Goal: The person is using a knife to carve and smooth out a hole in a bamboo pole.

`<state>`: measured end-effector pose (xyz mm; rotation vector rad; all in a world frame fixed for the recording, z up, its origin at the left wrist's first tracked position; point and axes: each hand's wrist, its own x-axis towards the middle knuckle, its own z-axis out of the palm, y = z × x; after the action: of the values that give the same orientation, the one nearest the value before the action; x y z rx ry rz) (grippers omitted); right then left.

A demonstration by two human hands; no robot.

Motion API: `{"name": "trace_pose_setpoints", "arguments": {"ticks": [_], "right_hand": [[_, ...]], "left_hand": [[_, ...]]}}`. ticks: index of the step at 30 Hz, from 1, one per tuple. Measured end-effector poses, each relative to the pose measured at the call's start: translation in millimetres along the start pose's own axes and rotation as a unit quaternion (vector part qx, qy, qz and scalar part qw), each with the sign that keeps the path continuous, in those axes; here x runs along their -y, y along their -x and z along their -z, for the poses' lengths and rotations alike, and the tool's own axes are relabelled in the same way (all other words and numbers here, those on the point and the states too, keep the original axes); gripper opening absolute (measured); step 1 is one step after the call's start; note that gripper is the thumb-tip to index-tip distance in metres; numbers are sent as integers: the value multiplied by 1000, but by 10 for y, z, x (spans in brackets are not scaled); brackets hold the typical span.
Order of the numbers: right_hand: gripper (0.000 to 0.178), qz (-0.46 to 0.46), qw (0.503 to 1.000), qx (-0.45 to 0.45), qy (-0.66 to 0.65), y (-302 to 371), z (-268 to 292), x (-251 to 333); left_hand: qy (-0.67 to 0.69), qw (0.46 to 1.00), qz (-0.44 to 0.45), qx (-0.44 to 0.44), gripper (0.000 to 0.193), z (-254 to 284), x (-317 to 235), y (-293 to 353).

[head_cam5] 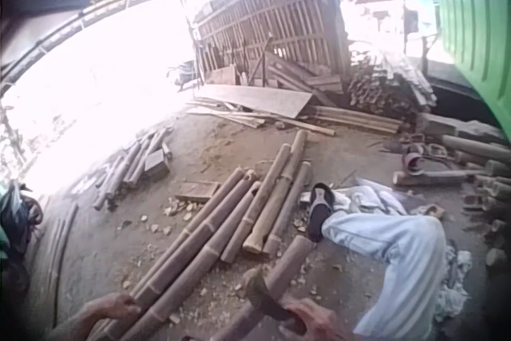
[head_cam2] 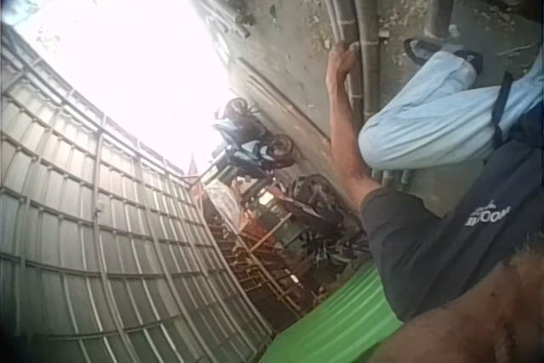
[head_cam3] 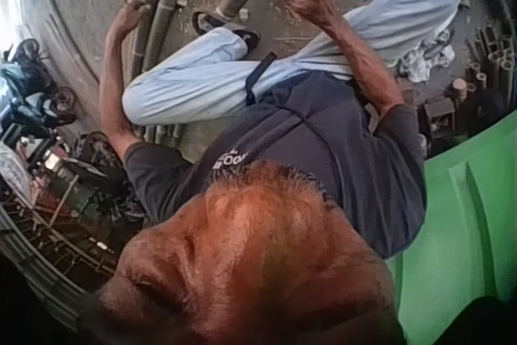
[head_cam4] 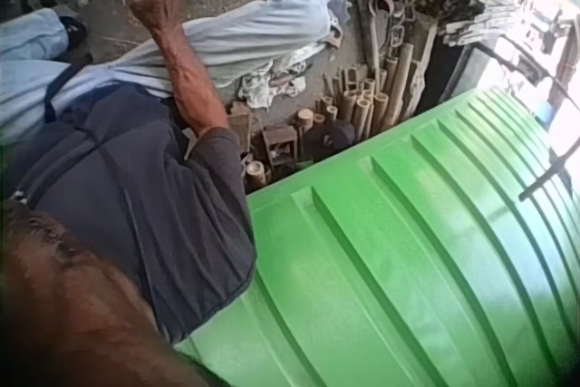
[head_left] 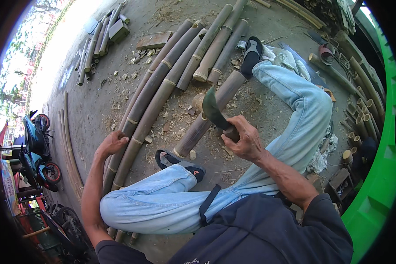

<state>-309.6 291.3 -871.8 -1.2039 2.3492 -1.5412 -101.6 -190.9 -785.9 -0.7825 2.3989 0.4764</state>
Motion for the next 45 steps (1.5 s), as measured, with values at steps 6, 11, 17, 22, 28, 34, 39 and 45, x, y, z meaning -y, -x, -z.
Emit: {"name": "trace_pose_setpoints", "arguments": {"ticks": [6, 11, 17, 22, 28, 34, 39, 45], "right_hand": [[51, -112, 993, 1, -25, 58, -9, -67], [50, -126, 992, -9, -23, 93, 14, -156], [52, -144, 987, -37, -64, 55, -108, -226], [47, -177, 973, -47, -141, 27, 34, -126], [46, -177, 969, -87, -151, 41, 61, -139], [47, -181, 966, -89, -164, 40, 47, -177], [51, -176, 968, -67, -166, 4, 3, -152], [49, -141, 973, -51, -178, -4, 90, 77]], "left_hand": [[18, 996, 57, 67, 47, -56, -36, -27], [86, 995, 25, 54, 49, 56, -406, -86], [91, 994, 39, 48, 43, -34, -354, -67], [69, 994, 61, 64, 41, -134, -212, -94], [52, 994, 60, 71, 40, -73, -223, -100], [16, 998, 37, 54, 44, -2, -451, -129], [-14, 997, 15, 79, 46, 1, -568, -178], [-50, 997, -11, 49, 43, -40, -248, -224]]}}
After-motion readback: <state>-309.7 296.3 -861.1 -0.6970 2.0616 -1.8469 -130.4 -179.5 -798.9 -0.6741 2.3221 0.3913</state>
